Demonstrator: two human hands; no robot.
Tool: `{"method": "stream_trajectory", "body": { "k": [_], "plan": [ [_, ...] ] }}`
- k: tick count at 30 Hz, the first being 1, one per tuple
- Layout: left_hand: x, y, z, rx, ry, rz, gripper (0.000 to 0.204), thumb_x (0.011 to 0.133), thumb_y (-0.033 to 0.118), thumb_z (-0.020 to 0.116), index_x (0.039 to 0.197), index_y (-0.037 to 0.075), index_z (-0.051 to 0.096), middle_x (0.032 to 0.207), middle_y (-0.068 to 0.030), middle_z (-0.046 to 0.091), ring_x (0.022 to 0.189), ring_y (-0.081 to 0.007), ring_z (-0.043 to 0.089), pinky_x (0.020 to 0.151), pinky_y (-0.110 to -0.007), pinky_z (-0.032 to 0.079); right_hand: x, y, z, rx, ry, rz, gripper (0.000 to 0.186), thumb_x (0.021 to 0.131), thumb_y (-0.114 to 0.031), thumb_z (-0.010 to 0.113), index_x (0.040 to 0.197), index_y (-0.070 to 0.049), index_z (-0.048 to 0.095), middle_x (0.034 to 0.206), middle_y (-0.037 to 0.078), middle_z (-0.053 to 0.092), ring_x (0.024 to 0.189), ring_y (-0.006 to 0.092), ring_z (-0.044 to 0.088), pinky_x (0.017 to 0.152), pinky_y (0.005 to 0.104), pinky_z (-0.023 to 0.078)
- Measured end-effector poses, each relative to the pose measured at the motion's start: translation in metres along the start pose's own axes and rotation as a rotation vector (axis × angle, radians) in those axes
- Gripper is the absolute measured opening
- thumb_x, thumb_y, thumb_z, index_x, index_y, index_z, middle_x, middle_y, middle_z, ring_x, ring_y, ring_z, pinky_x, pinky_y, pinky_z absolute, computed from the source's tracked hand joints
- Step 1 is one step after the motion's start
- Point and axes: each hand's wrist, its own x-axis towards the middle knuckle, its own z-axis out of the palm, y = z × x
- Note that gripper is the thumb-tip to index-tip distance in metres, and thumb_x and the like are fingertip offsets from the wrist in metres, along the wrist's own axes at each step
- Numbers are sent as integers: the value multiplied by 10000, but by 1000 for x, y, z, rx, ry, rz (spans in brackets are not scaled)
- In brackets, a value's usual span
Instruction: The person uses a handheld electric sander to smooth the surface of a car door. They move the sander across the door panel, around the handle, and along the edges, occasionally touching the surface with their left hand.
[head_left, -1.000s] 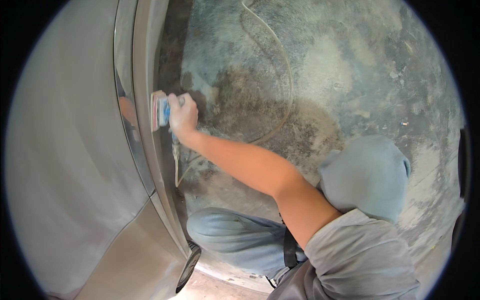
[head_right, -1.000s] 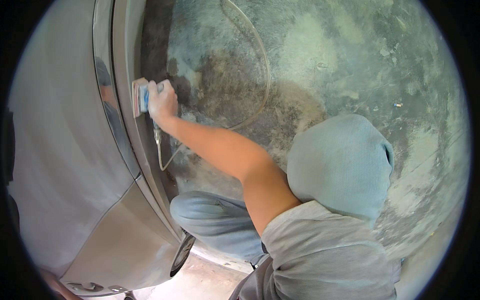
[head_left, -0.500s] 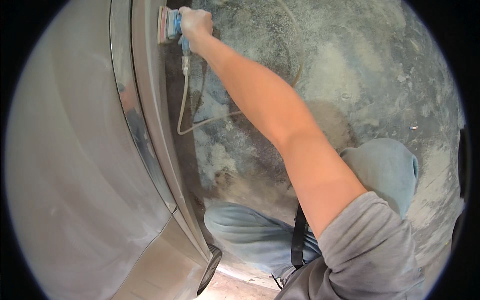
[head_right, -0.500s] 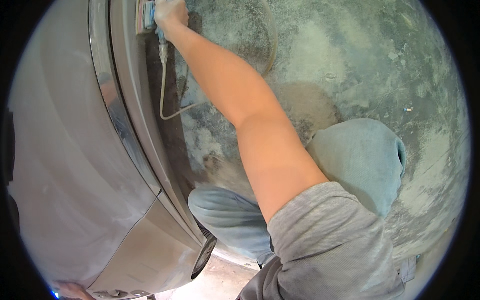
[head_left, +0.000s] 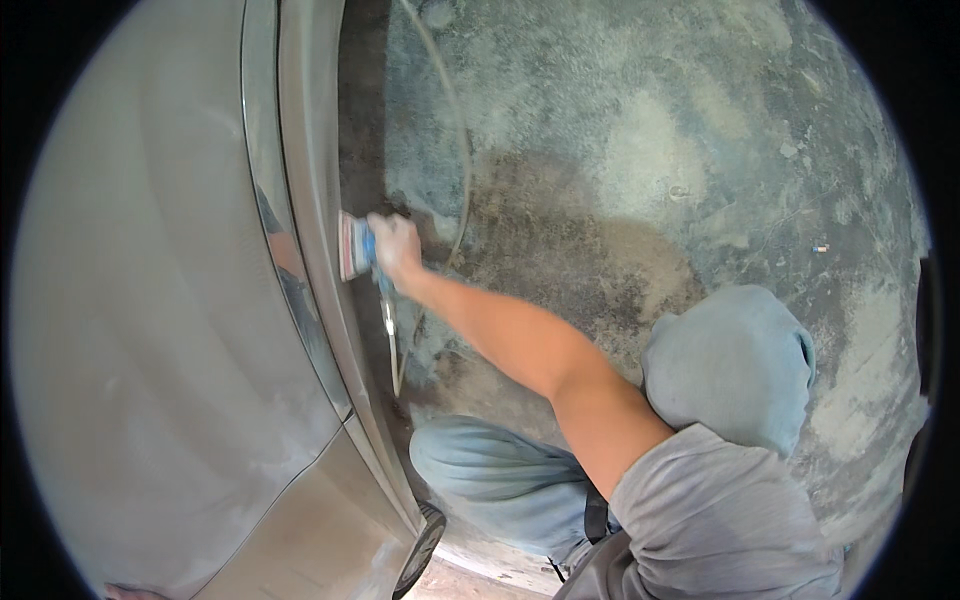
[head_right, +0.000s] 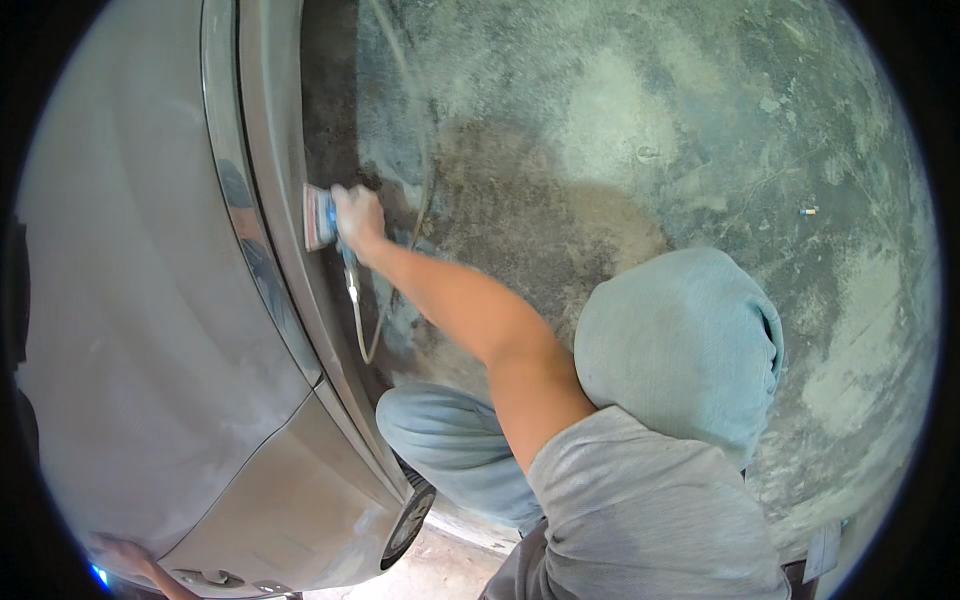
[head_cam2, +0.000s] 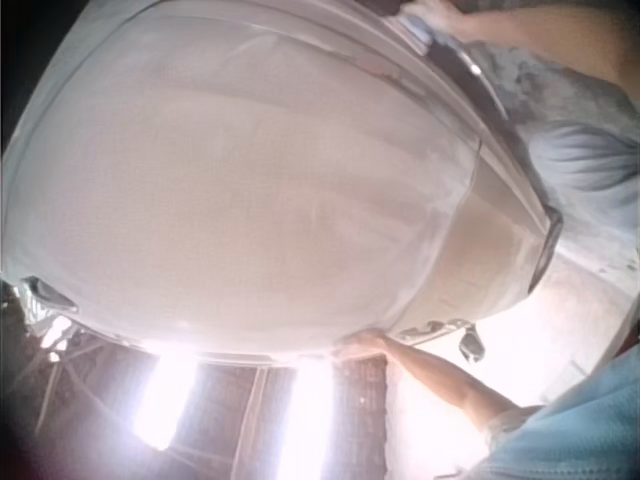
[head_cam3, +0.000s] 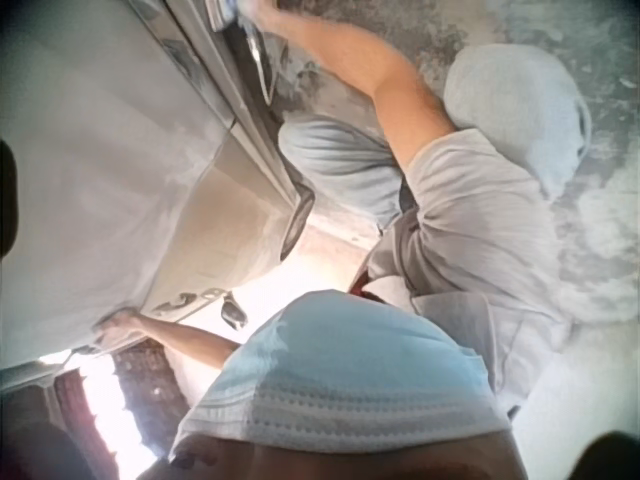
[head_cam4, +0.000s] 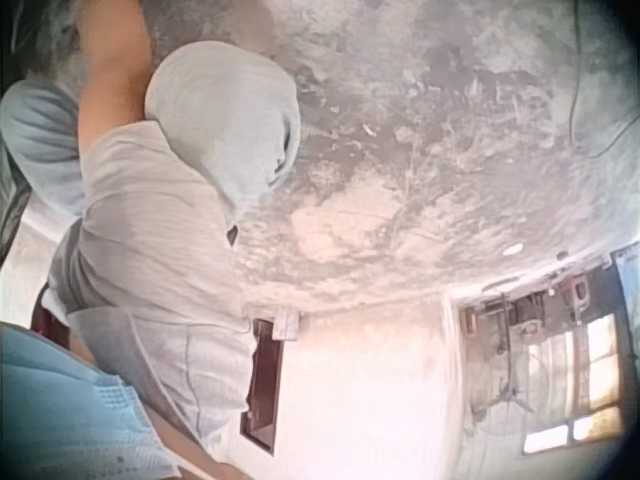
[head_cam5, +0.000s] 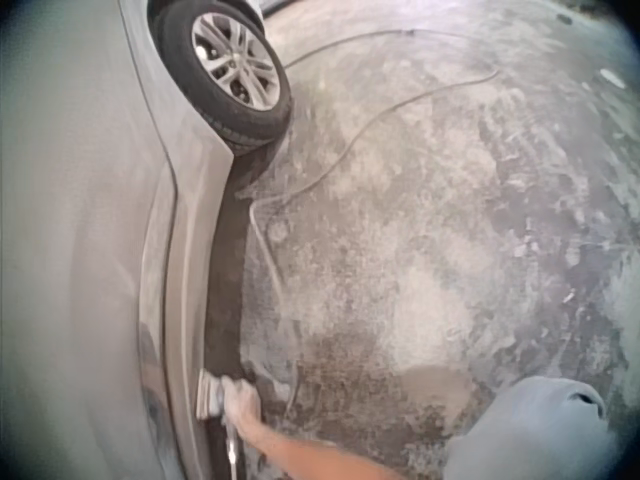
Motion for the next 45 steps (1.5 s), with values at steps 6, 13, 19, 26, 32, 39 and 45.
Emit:
{"method": "stream_trajectory", "body": {
  "k": [6,13,19,26,32,39,45],
  "plan": [
    [-14,52,-13,-72,50,-97,814,1151,602,429,1570,-94,489,1557,-283,586,1396,-434,583,1192,-497,448,-36,11,1,-97,55,79,540,980,-492,706,1008,46,709,965,199,739,879,297,714,814,492,579],
    [-6,59,-20,-116,-18,-161,829,1155,583,437,1498,-167,522,1499,-351,601,1343,-471,607,1161,-514,479,85,-148,-9,56,76,-166,502,967,-428,714,1024,71,720,979,211,738,875,299,719,755,503,588],
    [-15,81,-37,-123,-72,-60,1015,1104,712,389,1596,-168,272,1613,-474,270,1486,-538,385,1234,-605,385,123,-288,-17,40,169,-365,534,954,-448,720,1131,54,770,1148,248,776,1073,390,741,968,515,578],
    [-19,102,-47,263,-178,-196,804,1168,524,350,1691,-77,239,1708,-370,294,1535,-483,406,1257,-569,387,78,-201,-10,-130,246,-368,550,973,-556,700,1025,-9,727,1050,272,775,1043,469,740,935,555,564],
    [-17,115,-47,279,-169,-216,766,1182,485,339,1710,-59,232,1726,-349,304,1546,-472,411,1263,-562,386,-12,-81,-8,-122,135,-163,482,1001,-503,666,922,-29,634,919,266,751,927,507,720,820,602,536],
    [-14,114,-46,125,-104,-135,866,1151,583,351,1659,-111,247,1671,-404,301,1521,-501,401,1254,-582,383,35,-164,-12,-148,186,-251,487,996,-493,632,1083,-16,665,1069,319,757,1057,545,713,941,632,549],
    [-18,116,-53,51,-77,-84,963,1123,667,362,1616,-154,261,1624,-451,298,1500,-526,392,1246,-600,380,80,-292,-13,-145,291,-431,476,974,-478,669,1099,-21,711,1122,273,776,1110,494,729,974,592,565]
  ]
}}
